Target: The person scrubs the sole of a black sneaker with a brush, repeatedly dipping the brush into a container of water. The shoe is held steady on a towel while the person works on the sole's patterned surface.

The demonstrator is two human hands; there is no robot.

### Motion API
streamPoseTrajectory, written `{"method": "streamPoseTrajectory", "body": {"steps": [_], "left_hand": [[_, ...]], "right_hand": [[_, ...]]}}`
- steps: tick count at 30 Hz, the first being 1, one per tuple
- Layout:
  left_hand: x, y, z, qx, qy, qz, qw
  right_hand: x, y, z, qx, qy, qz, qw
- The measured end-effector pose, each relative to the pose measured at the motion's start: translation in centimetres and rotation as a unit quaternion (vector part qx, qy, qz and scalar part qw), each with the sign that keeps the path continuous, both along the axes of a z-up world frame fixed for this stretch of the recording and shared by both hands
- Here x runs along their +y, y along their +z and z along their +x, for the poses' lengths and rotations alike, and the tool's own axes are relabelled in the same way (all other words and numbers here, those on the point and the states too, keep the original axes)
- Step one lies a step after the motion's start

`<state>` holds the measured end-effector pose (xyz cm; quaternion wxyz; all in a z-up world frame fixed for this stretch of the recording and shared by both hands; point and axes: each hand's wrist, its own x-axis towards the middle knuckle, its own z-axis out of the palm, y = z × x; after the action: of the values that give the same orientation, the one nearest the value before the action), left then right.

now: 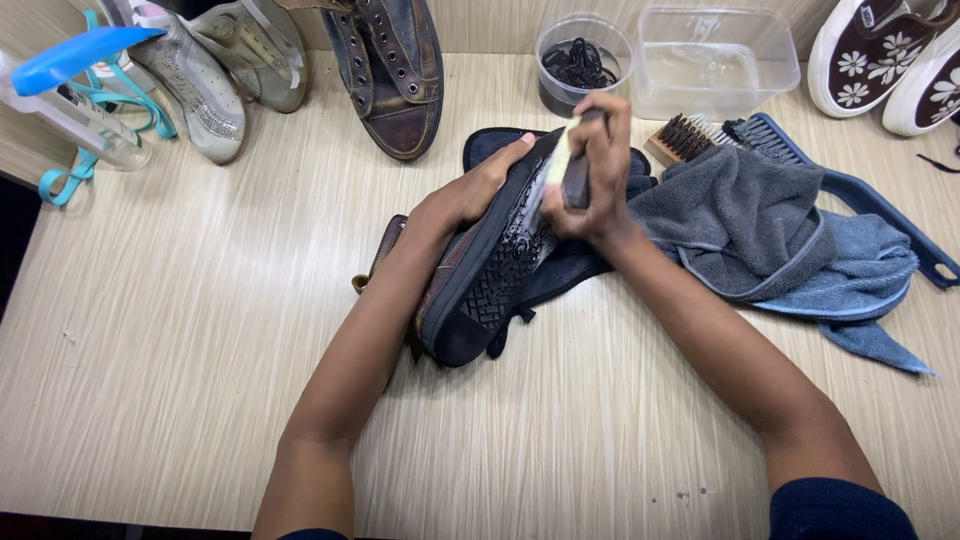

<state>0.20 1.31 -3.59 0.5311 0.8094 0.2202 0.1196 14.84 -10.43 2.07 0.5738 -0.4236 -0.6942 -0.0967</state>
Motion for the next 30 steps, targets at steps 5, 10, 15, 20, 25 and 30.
{"method": "streamPoseTrajectory", "body": {"steps": [5, 10, 15, 20, 25, 30], "left_hand": [[-2.5, 5.9, -0.3, -0.011, 0.041, -0.112, 0.993], [-1.9, 3.4, -0.4, -0.046, 0.013, -0.100, 0.994], [-3.4, 5.1, -0.6, -0.029, 0.054, -0.195, 0.979], [-2.3, 4.8, -0.5, -0.020, 0.039, -0.138, 0.989], [-0.8, 1.3, -0.3, -0.051, -0.002, -0.046, 0.998], [-1.7, 4.6, -0.4, -0.028, 0.020, -0.106, 0.994]], "right_hand": [[-1.7, 0.5, -1.2, -0.008, -0.009, 0.000, 1.000], [-0.3, 0.2, 0.6, -0.049, -0.008, 0.010, 0.999], [-2.5, -2.2, -0.1, -0.095, 0.042, -0.009, 0.995], [-1.4, 0.5, 1.1, -0.014, -0.042, -0.061, 0.997], [-3.7, -0.2, 0.8, -0.156, 0.097, -0.087, 0.979], [-0.7, -0.2, 2.0, 0.013, -0.090, -0.113, 0.989]]}}
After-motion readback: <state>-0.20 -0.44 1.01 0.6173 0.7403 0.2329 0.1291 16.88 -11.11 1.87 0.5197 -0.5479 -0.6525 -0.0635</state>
